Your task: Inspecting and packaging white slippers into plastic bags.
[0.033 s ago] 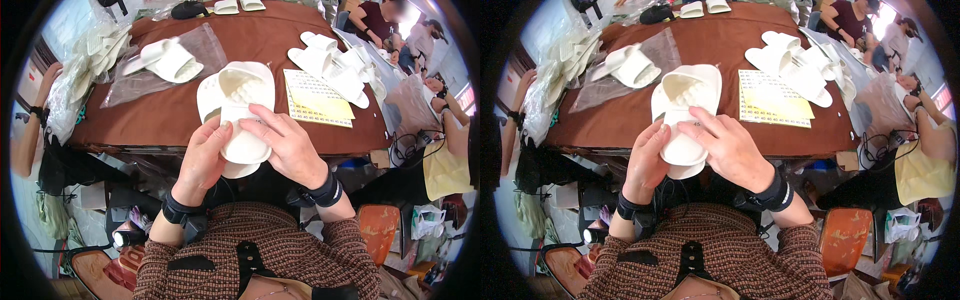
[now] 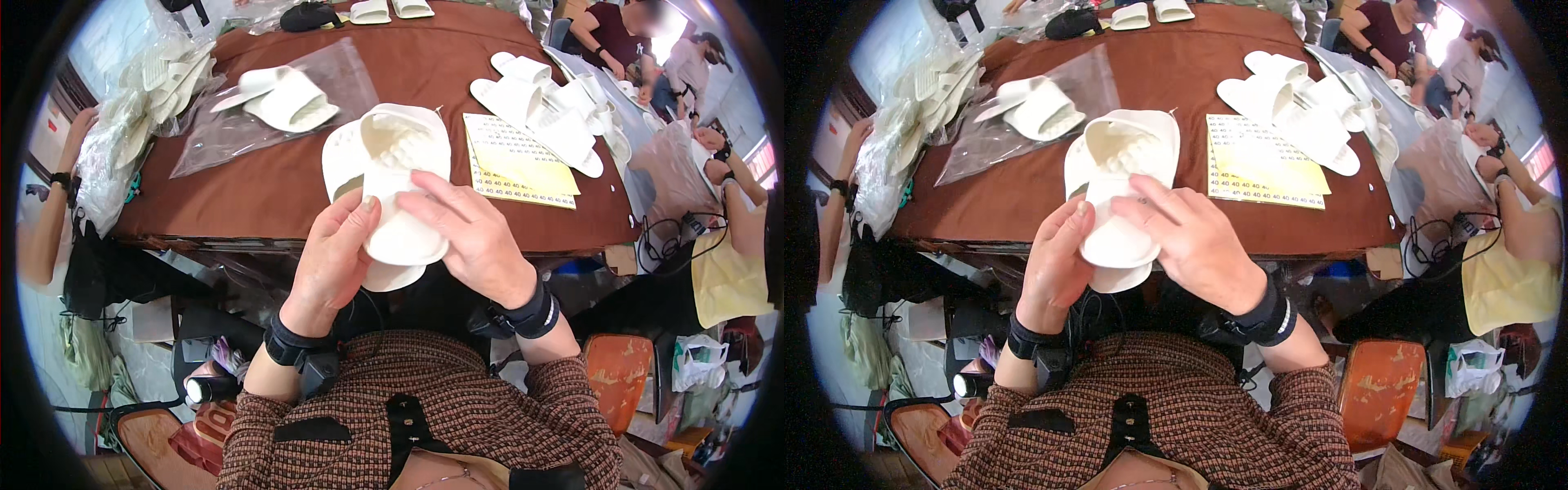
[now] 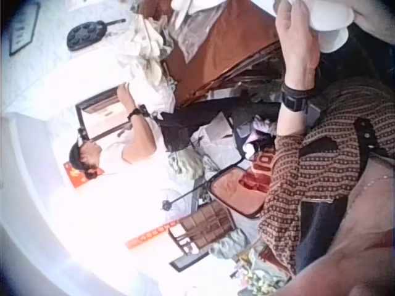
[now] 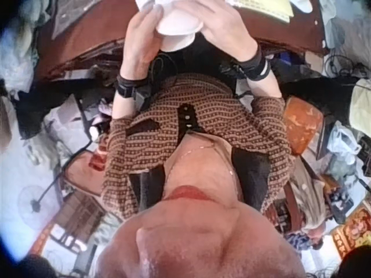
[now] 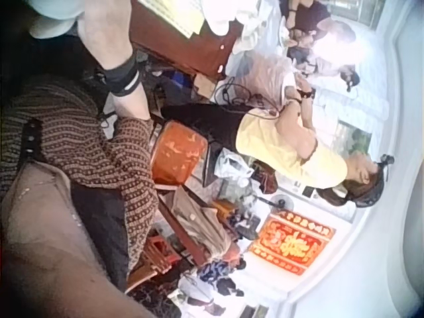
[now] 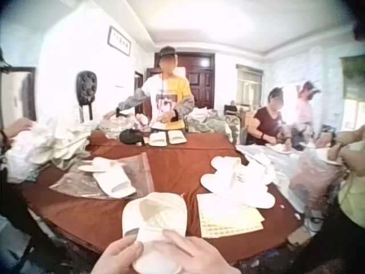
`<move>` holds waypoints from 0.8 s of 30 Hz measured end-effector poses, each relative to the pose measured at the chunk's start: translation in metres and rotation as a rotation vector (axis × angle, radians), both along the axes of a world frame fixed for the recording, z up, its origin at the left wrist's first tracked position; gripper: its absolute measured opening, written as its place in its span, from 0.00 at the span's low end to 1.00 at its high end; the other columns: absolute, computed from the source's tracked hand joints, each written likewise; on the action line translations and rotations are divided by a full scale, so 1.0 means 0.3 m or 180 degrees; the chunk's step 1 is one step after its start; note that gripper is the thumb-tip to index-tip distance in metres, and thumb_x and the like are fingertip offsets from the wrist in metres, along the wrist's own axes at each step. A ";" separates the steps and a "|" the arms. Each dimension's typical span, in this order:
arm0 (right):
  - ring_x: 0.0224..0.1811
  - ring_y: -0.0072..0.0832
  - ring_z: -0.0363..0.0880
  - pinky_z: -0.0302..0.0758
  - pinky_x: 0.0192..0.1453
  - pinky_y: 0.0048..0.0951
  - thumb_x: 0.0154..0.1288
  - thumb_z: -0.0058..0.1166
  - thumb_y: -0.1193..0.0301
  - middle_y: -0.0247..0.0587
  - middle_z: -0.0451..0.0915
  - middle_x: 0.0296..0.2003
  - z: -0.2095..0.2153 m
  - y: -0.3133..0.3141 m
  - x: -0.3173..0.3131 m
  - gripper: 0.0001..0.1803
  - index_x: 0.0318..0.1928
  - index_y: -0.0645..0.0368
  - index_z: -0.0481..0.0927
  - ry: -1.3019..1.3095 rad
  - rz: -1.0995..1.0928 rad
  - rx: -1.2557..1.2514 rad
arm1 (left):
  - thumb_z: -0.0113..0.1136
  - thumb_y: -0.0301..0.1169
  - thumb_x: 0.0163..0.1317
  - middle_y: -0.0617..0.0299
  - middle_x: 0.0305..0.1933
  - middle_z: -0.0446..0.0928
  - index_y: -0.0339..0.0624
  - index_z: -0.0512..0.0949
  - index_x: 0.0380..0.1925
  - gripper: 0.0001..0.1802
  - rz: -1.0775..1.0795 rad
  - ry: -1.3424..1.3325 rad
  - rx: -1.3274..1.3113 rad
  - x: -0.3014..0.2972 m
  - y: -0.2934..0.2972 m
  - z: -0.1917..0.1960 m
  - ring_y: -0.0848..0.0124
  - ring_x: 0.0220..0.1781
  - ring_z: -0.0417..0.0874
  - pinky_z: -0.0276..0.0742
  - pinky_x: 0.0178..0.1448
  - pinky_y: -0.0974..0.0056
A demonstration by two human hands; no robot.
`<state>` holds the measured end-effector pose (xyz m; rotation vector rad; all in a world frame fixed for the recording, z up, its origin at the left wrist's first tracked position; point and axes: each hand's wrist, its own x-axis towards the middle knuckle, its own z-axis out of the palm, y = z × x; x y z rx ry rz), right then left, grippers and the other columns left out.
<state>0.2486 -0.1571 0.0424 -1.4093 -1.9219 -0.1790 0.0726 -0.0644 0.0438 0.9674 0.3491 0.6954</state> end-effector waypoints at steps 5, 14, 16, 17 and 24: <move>0.52 0.44 0.81 0.78 0.58 0.38 0.54 0.54 0.88 0.50 0.80 0.57 -0.007 -0.037 0.058 0.25 0.53 0.57 0.83 0.0649 -0.0298 0.0468 | 0.60 0.38 0.70 0.50 0.58 0.79 0.30 0.68 0.64 0.29 0.0545 0.0910 0.2088 -0.064 -0.013 -0.023 0.60 0.56 0.81 0.75 0.62 0.59; 0.62 0.47 0.74 0.72 0.65 0.40 0.55 0.47 0.90 0.46 0.76 0.62 -0.057 -0.096 0.147 0.28 0.55 0.55 0.82 -0.0206 -0.0632 -0.0452 | 0.77 0.44 0.49 0.44 0.68 0.67 0.35 0.71 0.58 0.40 0.0982 0.2137 0.4849 -0.137 -0.009 -0.114 0.45 0.70 0.65 0.62 0.70 0.46; 0.62 0.48 0.72 0.70 0.66 0.41 0.56 0.48 0.87 0.44 0.75 0.63 -0.055 -0.097 0.143 0.27 0.56 0.53 0.81 -0.0408 -0.0662 -0.0532 | 0.77 0.45 0.47 0.43 0.68 0.67 0.35 0.72 0.56 0.40 0.1000 0.2169 0.4992 -0.141 -0.004 -0.115 0.44 0.70 0.65 0.61 0.70 0.44; 0.62 0.48 0.72 0.70 0.66 0.41 0.56 0.48 0.87 0.44 0.75 0.63 -0.057 -0.095 0.144 0.27 0.56 0.53 0.81 -0.0412 -0.0657 -0.0554 | 0.77 0.45 0.47 0.43 0.68 0.67 0.35 0.72 0.56 0.40 0.0995 0.2171 0.4969 -0.141 -0.005 -0.114 0.44 0.70 0.65 0.61 0.70 0.44; 0.61 0.47 0.73 0.70 0.66 0.41 0.57 0.52 0.84 0.45 0.79 0.58 -0.054 -0.046 0.141 0.22 0.53 0.57 0.81 -0.0454 -0.0669 -0.0403 | 0.74 0.51 0.50 0.43 0.68 0.67 0.34 0.72 0.57 0.41 0.0964 0.2208 0.4989 -0.145 -0.001 -0.109 0.44 0.71 0.65 0.60 0.71 0.45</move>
